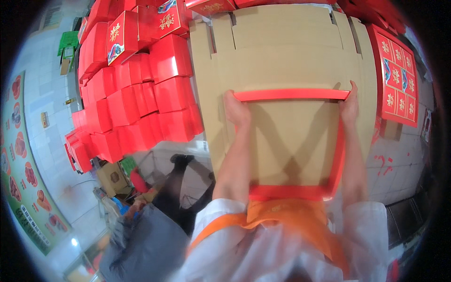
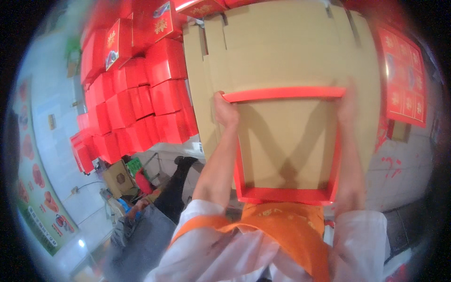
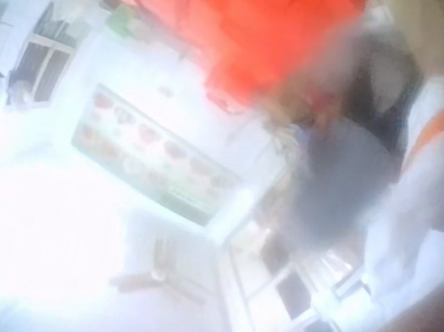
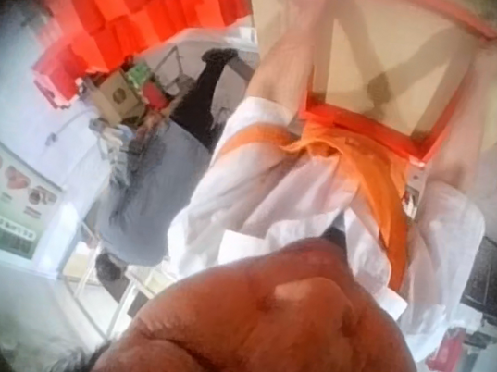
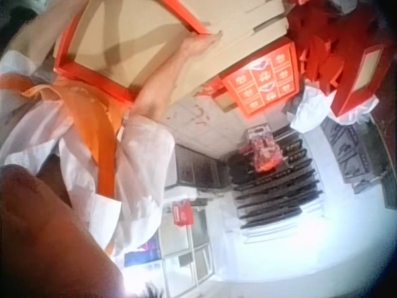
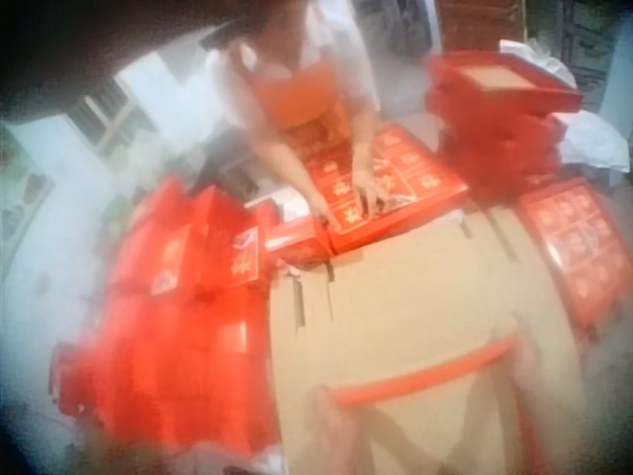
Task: The person folds cardboard components to assemble large red boxes and then places smaller red containers inside the finished assembly by hand.
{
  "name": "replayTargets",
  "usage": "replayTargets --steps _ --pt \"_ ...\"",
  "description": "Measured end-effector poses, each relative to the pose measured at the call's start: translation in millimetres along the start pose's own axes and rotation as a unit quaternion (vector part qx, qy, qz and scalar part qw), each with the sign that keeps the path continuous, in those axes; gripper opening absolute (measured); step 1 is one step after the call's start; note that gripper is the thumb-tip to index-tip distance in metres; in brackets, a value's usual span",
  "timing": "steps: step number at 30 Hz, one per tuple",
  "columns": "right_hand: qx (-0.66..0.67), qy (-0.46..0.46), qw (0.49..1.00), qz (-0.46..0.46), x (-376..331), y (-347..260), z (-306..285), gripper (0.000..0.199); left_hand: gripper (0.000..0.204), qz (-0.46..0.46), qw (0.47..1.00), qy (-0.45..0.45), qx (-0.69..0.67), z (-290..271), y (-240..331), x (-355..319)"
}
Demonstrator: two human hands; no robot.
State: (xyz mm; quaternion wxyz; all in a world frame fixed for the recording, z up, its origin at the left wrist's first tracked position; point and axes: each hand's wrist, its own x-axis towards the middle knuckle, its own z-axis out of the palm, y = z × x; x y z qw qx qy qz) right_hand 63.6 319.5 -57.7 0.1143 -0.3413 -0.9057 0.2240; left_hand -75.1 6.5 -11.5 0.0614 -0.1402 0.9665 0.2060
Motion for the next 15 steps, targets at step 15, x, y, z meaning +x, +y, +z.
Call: replayTargets --steps 15 --pt "-0.105 -0.063 0.978 0.168 -1.1 -25.2 -11.7 0.053 0.031 -0.036 0.998 -0.007 0.049 -5.9 17.2 -6.9"
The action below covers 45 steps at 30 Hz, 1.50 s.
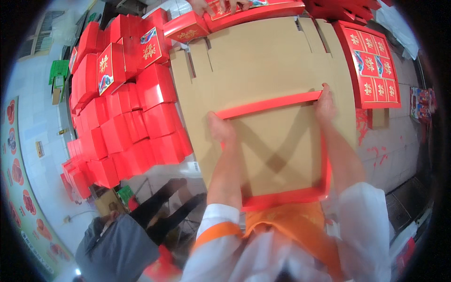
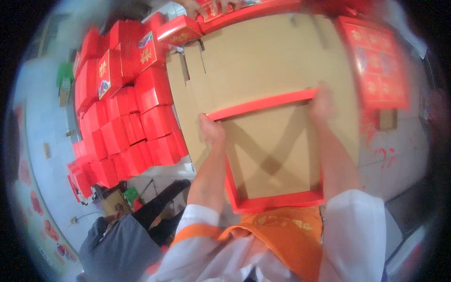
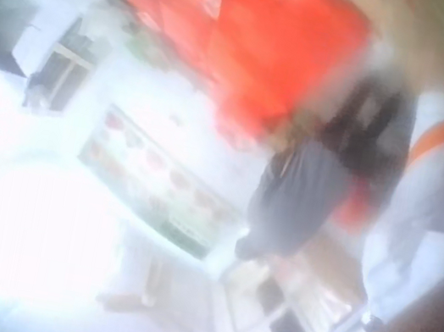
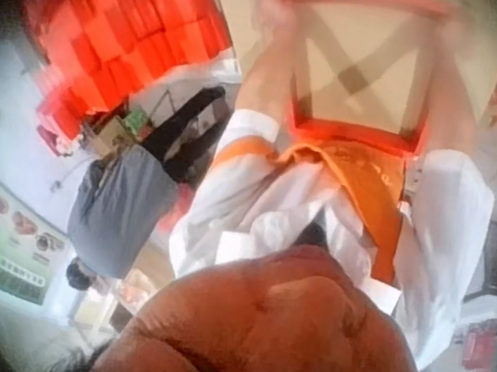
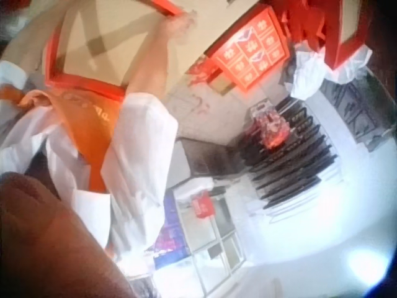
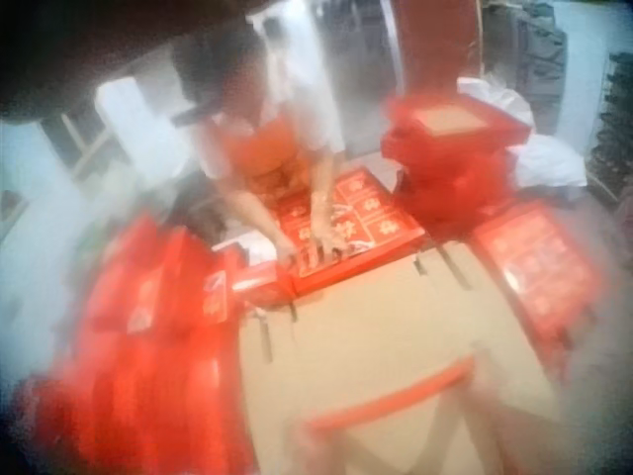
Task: The person folds cardboard components to assemble large red boxes and then places smaller red containers inside the finished assembly by hand.
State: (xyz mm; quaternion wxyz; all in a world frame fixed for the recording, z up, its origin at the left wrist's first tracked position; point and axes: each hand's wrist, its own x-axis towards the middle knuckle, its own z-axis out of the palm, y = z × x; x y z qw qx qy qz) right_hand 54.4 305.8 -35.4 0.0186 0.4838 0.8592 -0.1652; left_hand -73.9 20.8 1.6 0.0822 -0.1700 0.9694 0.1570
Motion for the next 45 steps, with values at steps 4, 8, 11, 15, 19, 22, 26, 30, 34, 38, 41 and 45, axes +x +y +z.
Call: replayTargets --steps 4,8,11,15,19,22,26,30,34,38,41,45 --pt "0.011 -0.041 0.999 0.016 -5.0 -10.4 -12.2 0.057 0.045 0.046 0.998 -0.015 -0.039 -0.9 -9.5 2.1" --pt "0.052 0.028 0.998 -0.030 3.7 -8.7 6.2 0.080 0.069 0.124 0.984 -0.016 -0.126 9.2 -39.3 17.1" --pt "0.254 -0.046 0.962 -0.085 5.1 35.3 4.9 0.085 0.080 0.181 0.930 -0.079 -0.310 8.1 -66.0 3.1" --pt "0.366 -0.180 0.912 -0.039 -52.9 85.7 -5.8 0.090 0.082 0.088 0.893 -0.247 -0.366 -11.8 -133.0 -48.0" --pt "0.314 -0.153 0.937 -0.022 -107.2 107.9 -13.7 0.091 0.077 0.123 0.917 -0.232 -0.299 -26.6 -157.1 -80.1" --pt "0.368 -0.095 0.923 -0.064 -92.9 104.1 -3.3 0.085 0.075 0.241 0.960 -0.075 -0.118 -35.1 -134.7 -75.4" --pt "0.280 -0.108 0.950 -0.091 -16.2 59.4 -9.0 0.077 0.073 0.434 0.901 0.005 -0.020 -55.2 -41.5 -58.0" --pt "0.137 -0.067 0.980 -0.126 -9.2 54.4 9.7 0.066 0.049 0.566 0.822 -0.036 -0.050 6.4 64.4 -72.1" --pt "0.190 0.021 0.958 -0.214 -15.7 47.6 13.7 0.059 0.026 0.565 0.818 -0.104 0.012 90.6 137.9 -88.1" --pt "0.199 -0.085 0.974 -0.066 -26.9 21.9 -5.9 0.054 0.012 0.553 0.831 -0.027 0.058 111.9 158.8 -115.4" --pt "0.195 -0.082 0.977 -0.027 -28.7 19.0 -13.8 0.050 0.011 0.552 0.830 -0.026 0.070 108.2 164.3 -124.1" --pt "0.218 -0.072 0.973 -0.022 -32.1 12.4 -22.0 0.044 0.009 0.571 0.819 0.057 -0.015 112.7 160.7 -122.0"
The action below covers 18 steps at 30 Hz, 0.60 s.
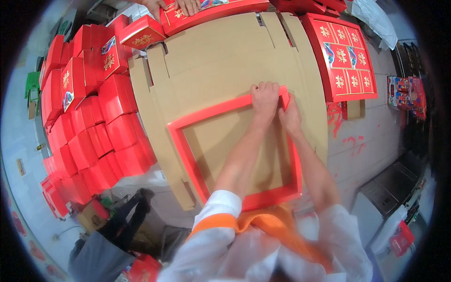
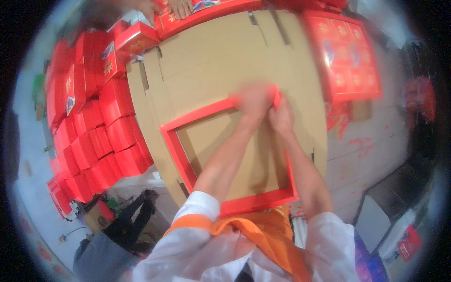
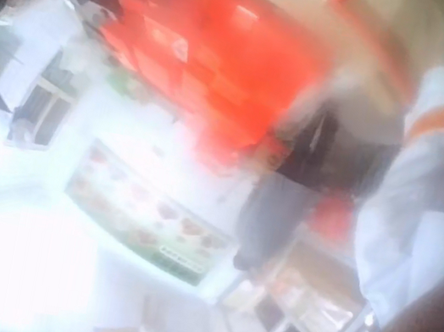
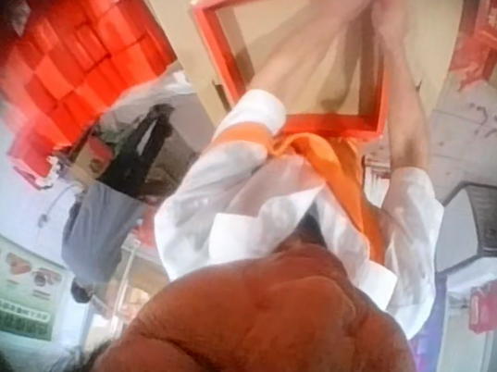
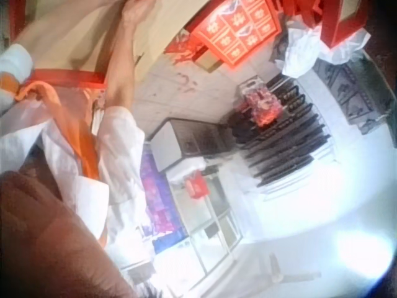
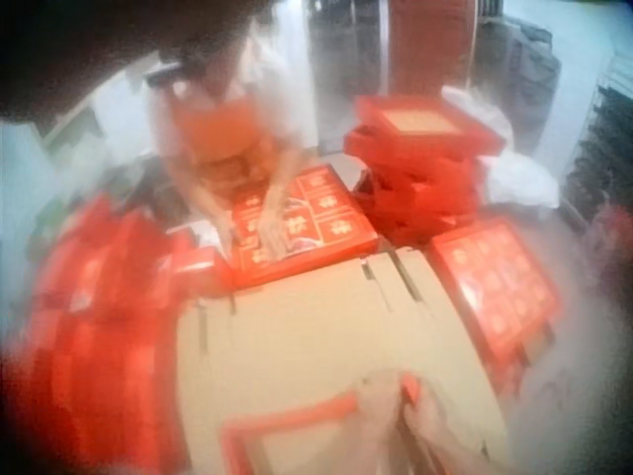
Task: The person folds cardboard components to assemble large red boxes and then places smaller red containers inside the finished assembly by hand.
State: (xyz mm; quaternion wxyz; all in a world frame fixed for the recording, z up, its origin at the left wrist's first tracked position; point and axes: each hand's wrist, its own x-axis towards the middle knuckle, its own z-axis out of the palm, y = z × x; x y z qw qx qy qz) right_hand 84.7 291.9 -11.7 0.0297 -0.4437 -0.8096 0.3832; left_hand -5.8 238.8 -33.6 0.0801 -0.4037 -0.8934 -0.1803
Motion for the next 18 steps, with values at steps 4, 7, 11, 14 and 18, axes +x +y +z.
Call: replayTargets --steps 4,7,11,14,18 --pt "0.006 0.013 1.000 0.014 -4.1 -3.5 -1.6 0.040 0.008 -0.044 0.998 -0.035 0.023 -8.4 11.0 0.3" --pt "-0.006 0.002 1.000 -0.001 -0.8 -9.8 -2.5 0.043 0.008 -0.021 0.999 0.023 0.025 2.8 1.9 0.1" --pt "-0.014 -0.028 0.999 -0.028 4.9 -0.4 3.5 0.057 0.022 -0.029 1.000 -0.001 -0.012 0.7 0.8 -3.8" --pt "0.137 -0.075 0.987 -0.037 2.2 27.2 -5.1 0.067 0.043 -0.078 0.984 -0.119 -0.111 -38.0 -3.8 -10.4" --pt "0.241 -0.179 0.954 0.024 -61.8 96.1 -42.6 0.084 0.068 -0.176 0.979 0.013 -0.102 -129.1 -83.4 -133.8"
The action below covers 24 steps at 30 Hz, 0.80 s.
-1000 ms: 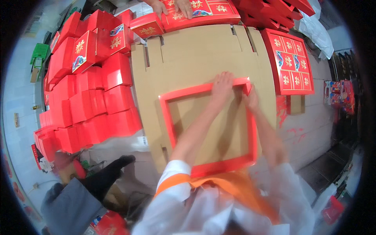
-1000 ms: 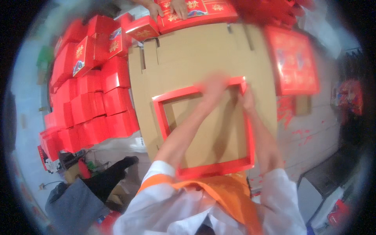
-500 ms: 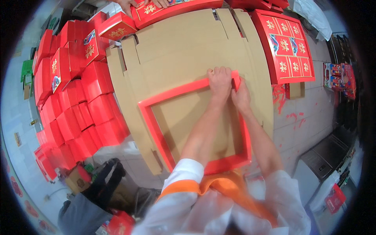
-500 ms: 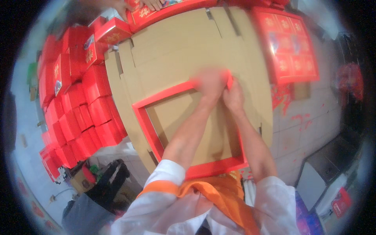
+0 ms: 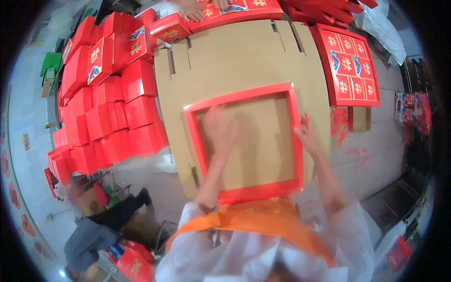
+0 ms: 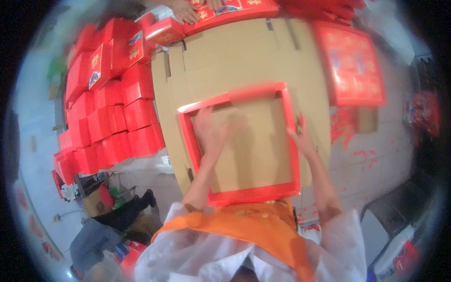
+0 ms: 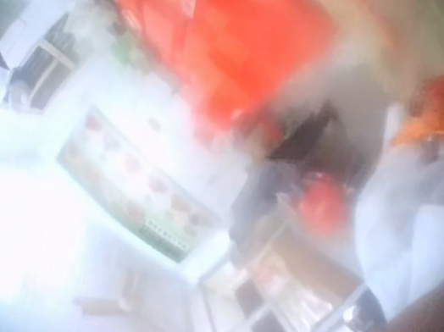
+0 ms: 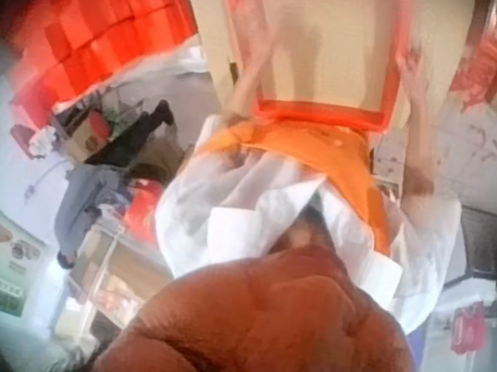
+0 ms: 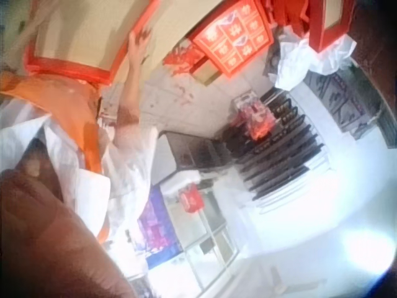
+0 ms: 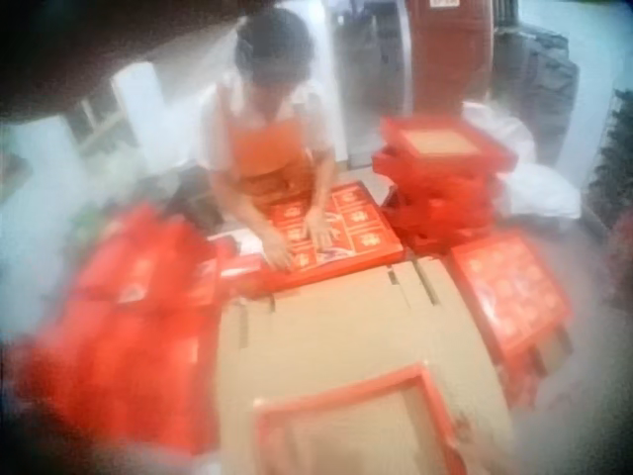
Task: The person folds cardboard components to assemble large red boxes and then places smaller red containers inside the finished assembly by hand.
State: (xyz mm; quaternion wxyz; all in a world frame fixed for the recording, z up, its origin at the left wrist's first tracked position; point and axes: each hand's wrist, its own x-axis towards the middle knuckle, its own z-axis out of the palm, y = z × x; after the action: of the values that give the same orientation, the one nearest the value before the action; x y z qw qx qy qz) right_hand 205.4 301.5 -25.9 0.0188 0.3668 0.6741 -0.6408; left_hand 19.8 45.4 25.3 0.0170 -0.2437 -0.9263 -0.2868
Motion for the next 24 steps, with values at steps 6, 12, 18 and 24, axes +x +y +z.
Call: replayTargets --steps 6,12,18,24 --pt "-0.138 -0.075 0.964 0.214 -163.5 4.3 0.9 0.059 0.054 -0.364 0.877 -0.239 -0.203 -81.7 -133.4 -248.7" --pt "0.049 0.034 0.983 0.176 -180.4 43.5 -12.9 0.057 0.057 -0.437 0.820 -0.157 -0.335 -100.5 -31.7 -228.7" --pt "0.241 0.153 0.956 0.071 -187.3 20.9 -77.1 0.066 0.056 -0.297 0.828 -0.156 -0.451 -78.1 15.6 -116.8" --pt "0.328 0.232 0.907 -0.128 -148.2 -132.0 -136.0 0.062 0.055 -0.155 0.949 -0.111 -0.253 -6.8 29.4 15.0"
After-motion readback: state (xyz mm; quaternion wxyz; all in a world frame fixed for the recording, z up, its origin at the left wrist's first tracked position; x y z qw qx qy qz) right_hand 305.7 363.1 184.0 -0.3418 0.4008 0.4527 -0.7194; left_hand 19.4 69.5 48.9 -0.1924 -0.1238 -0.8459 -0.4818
